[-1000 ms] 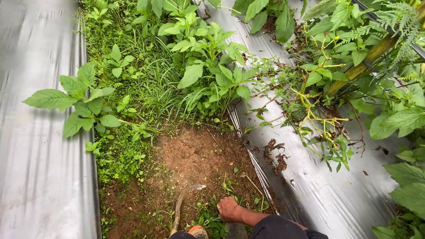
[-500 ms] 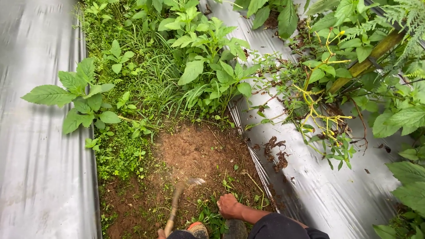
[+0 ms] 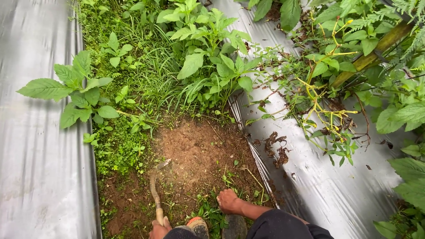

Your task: Clearing weeds from a narrow path between plastic-covered crop rows using a hand sickle.

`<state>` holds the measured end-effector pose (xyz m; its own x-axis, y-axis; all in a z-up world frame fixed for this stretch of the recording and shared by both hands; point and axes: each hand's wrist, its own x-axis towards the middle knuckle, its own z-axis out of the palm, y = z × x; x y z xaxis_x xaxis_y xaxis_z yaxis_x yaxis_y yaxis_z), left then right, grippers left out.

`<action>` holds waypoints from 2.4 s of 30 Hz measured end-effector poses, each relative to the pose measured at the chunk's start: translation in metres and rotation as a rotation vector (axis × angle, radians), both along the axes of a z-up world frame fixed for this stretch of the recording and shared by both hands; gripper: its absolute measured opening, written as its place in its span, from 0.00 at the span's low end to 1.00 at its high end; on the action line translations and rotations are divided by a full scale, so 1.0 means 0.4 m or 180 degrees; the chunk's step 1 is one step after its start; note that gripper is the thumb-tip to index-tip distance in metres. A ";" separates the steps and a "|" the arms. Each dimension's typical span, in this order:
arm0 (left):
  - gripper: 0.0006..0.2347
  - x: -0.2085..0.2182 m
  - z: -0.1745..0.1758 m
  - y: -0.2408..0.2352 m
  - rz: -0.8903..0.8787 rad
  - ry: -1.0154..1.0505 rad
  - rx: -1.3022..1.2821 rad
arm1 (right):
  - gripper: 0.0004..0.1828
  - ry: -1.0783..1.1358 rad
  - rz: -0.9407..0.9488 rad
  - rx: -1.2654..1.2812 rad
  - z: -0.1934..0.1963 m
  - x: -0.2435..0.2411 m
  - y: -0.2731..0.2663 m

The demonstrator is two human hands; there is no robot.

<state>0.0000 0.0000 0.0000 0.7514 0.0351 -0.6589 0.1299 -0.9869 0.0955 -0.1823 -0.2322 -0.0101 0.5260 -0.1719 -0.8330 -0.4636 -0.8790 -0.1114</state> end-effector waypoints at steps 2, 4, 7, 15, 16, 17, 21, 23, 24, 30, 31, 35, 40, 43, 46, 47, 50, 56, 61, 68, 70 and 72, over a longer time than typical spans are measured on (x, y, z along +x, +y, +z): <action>0.20 0.030 -0.022 0.005 -0.0448 0.0533 0.0087 | 0.14 0.0027 0.0106 -0.0171 -0.025 0.006 -0.025; 0.26 0.033 -0.041 0.044 -0.0842 0.1178 0.0271 | 0.17 0.0135 0.0254 -0.0200 -0.062 -0.007 -0.028; 0.18 0.030 0.023 0.092 -0.2067 0.0867 -0.0345 | 0.19 0.0028 0.1116 -0.0489 -0.190 -0.044 -0.005; 0.25 -0.003 0.113 0.053 -0.1473 0.1232 -0.0350 | 0.20 -0.1293 -0.0146 -0.0728 -0.055 0.003 -0.036; 0.25 0.014 0.098 0.051 -0.1450 0.1241 -0.0360 | 0.20 -0.1285 -0.0120 -0.0726 -0.017 0.011 -0.026; 0.22 0.030 0.084 0.047 -0.1686 0.0943 -0.0458 | 0.27 -0.1348 -0.0047 -0.0851 0.021 0.020 -0.019; 0.16 0.106 0.153 -0.009 -0.0214 0.0455 -0.1484 | 0.23 -0.1081 -0.0147 -0.0617 -0.117 -0.068 -0.007; 0.15 0.105 0.167 -0.028 -0.0245 0.0616 -0.1545 | 0.21 -0.0893 -0.0205 -0.0662 -0.081 -0.046 -0.003; 0.15 0.109 0.174 -0.034 -0.0272 0.0751 -0.1599 | 0.24 -0.0730 -0.0257 -0.0699 -0.064 -0.029 0.000; 0.27 0.084 0.111 0.019 -0.0762 0.0992 -0.1419 | 0.17 -0.0145 -0.0143 -0.0628 0.000 0.051 -0.070; 0.27 0.095 0.191 0.023 -0.0741 0.0975 -0.1420 | 0.17 -0.0159 -0.0120 -0.0627 0.076 0.113 -0.078; 0.20 0.121 0.312 0.062 0.0075 0.0424 -0.2153 | 0.24 0.0043 -0.0014 -0.1178 0.239 0.306 -0.149; 0.15 0.159 0.239 0.043 0.0361 -0.0651 -0.2868 | 0.18 -0.0673 0.1017 -0.1710 0.275 0.584 -0.280; 0.13 0.200 0.268 -0.008 0.0741 -0.1348 -0.3419 | 0.20 -0.1292 0.1195 -0.1314 0.389 0.758 -0.202; 0.14 0.268 0.322 -0.035 0.1014 -0.1887 -0.3634 | 0.19 -0.1699 0.1790 -0.0670 0.595 0.913 -0.024; 0.14 0.284 0.323 -0.035 0.1121 -0.2063 -0.3742 | 0.22 -0.2162 0.2032 -0.0216 0.581 0.939 0.002; 0.15 0.310 0.335 -0.034 0.1322 -0.2414 -0.3737 | 0.26 -0.2792 0.2405 0.0504 0.551 0.976 0.086; 0.17 0.305 0.294 -0.025 0.1548 -0.2879 -0.3426 | 0.27 -0.4391 0.1914 0.0532 0.189 1.062 0.187; 0.18 0.290 0.245 0.013 0.1468 -0.2890 -0.3281 | 0.28 -0.4719 0.1026 0.0932 0.205 1.132 0.189; 0.19 0.271 0.259 0.051 0.0907 -0.2905 -0.2927 | 0.31 -0.4295 0.0939 0.0305 0.159 1.179 0.128; 0.19 0.263 0.298 0.036 0.0868 -0.2880 -0.2888 | 0.27 -0.4190 0.1011 -0.0040 0.112 1.200 0.107; 0.19 0.250 0.346 0.014 0.1141 -0.2404 -0.2754 | 0.18 -0.4147 0.1261 -0.0385 0.052 1.228 0.086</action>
